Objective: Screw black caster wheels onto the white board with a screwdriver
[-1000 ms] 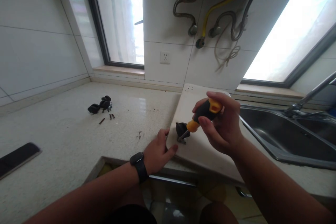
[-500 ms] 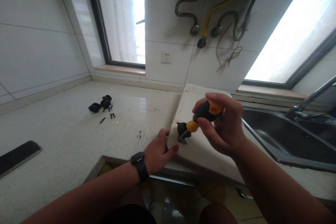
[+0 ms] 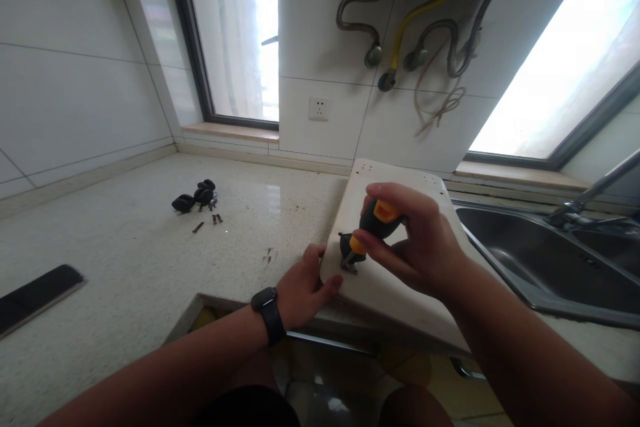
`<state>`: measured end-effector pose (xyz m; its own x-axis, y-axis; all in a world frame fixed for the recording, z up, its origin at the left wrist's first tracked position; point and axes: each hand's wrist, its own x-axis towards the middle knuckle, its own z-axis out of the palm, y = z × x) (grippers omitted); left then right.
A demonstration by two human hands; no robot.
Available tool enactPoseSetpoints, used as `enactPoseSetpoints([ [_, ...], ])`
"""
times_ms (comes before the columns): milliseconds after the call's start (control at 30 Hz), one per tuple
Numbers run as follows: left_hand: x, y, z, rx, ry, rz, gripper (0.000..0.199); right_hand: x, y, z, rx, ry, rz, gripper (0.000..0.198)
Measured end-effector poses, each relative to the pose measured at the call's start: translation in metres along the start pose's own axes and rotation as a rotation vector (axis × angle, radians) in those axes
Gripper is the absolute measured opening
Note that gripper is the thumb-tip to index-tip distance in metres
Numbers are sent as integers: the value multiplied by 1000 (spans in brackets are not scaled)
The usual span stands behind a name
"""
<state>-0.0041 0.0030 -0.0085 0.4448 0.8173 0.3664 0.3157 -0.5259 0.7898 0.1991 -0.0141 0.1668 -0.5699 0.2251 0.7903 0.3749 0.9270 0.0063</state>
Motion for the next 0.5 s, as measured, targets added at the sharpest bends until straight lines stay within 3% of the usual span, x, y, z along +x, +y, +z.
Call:
enactPoseSetpoints([
  [233,0,-1,1,7,21,20,52,9,-13,0,-289,15,130,44],
  [500,0,0,1,6,12,-4,56,17,-17,-7,-164,-128,119,36],
])
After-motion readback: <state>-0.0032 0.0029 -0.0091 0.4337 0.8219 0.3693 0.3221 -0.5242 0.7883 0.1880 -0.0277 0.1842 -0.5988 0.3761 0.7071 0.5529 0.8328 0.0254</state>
